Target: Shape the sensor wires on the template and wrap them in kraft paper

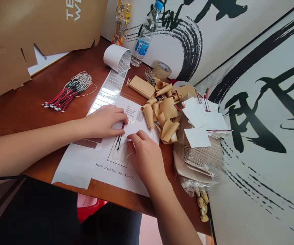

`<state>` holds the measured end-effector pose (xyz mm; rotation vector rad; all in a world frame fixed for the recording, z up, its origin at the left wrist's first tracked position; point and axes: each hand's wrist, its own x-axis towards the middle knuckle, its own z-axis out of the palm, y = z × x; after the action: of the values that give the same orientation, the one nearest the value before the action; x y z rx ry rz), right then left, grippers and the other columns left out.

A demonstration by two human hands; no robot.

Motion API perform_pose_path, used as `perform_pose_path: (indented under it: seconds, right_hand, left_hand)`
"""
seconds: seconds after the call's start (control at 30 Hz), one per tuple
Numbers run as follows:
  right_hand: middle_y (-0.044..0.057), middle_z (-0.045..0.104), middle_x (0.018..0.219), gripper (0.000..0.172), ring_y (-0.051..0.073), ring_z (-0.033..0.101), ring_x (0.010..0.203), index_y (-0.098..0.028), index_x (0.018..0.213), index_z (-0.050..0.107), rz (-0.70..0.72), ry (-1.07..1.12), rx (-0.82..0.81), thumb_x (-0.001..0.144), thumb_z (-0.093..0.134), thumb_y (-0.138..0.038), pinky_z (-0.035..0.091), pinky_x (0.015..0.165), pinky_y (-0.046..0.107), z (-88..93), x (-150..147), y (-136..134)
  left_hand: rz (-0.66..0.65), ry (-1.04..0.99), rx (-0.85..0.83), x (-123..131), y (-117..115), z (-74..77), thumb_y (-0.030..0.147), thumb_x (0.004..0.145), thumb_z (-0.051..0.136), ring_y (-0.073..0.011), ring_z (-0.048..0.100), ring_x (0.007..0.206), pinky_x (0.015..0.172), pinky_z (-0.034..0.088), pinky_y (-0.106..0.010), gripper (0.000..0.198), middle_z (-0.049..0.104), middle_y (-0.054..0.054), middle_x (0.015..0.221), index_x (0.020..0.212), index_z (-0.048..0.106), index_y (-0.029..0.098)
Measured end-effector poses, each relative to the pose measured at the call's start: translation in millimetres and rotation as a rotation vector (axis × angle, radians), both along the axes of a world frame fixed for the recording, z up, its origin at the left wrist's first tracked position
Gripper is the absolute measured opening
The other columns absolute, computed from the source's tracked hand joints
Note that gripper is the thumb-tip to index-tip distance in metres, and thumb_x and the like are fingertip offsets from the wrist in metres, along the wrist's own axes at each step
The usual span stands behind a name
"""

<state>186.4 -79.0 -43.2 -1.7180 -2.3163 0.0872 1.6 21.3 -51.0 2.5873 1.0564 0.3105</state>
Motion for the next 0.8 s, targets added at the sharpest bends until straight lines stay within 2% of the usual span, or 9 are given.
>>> perform_pose_path:
  seconds: [0.2,0.37,0.5,0.63,0.8]
  right_hand:
    - [0.011,0.066,0.099,0.020,0.021,0.063,0.072,-0.018,0.095,0.077,-0.005,-0.049,0.083,0.095,0.057,-0.021,0.044,0.065,0.034,0.3,1.5,-1.1]
    - [0.010,0.066,0.099,0.021,0.021,0.061,0.075,-0.020,0.093,0.068,-0.014,-0.041,0.007,0.099,0.048,-0.021,0.042,0.066,0.032,1.7,0.3,-0.5]
    - [0.007,0.069,0.091,0.017,0.020,0.060,0.073,-0.021,0.092,0.062,0.046,0.058,-0.075,0.099,0.046,-0.021,0.041,0.066,0.031,4.7,-4.6,-1.6]
    - [0.005,0.071,0.088,0.015,0.018,0.060,0.070,-0.021,0.093,0.062,0.092,0.132,-0.141,0.099,0.048,-0.021,0.042,0.065,0.030,6.7,-9.9,-4.2]
    - [0.005,0.069,0.086,0.018,0.016,0.057,0.065,-0.019,0.092,0.066,0.110,0.155,-0.135,0.099,0.050,-0.021,0.044,0.063,0.028,6.7,-12.0,-5.9]
  left_hand:
    - [0.005,-0.008,0.010,-0.3,0.5,-0.6,0.043,0.090,0.064,-0.0283,0.061,0.114,0.102,0.039,-0.042,0.032,0.070,-0.007,0.120,0.112,0.072,0.022]
    - [-0.001,-0.004,0.004,-0.3,0.0,-0.8,0.043,0.090,0.064,-0.0290,0.060,0.115,0.103,0.039,-0.043,0.033,0.070,-0.007,0.120,0.114,0.072,0.022]
    - [0.000,-0.005,0.010,-0.3,-0.8,-0.4,0.042,0.090,0.063,-0.0287,0.060,0.114,0.103,0.038,-0.043,0.032,0.069,-0.008,0.121,0.114,0.072,0.022]
    - [0.003,0.008,0.009,-0.5,-1.6,0.6,0.042,0.091,0.063,-0.0281,0.060,0.113,0.102,0.037,-0.042,0.031,0.069,-0.008,0.121,0.113,0.071,0.022]
    - [0.009,0.021,0.009,-0.3,-2.7,1.0,0.041,0.092,0.062,-0.0286,0.060,0.114,0.103,0.037,-0.042,0.031,0.068,-0.008,0.123,0.115,0.071,0.021]
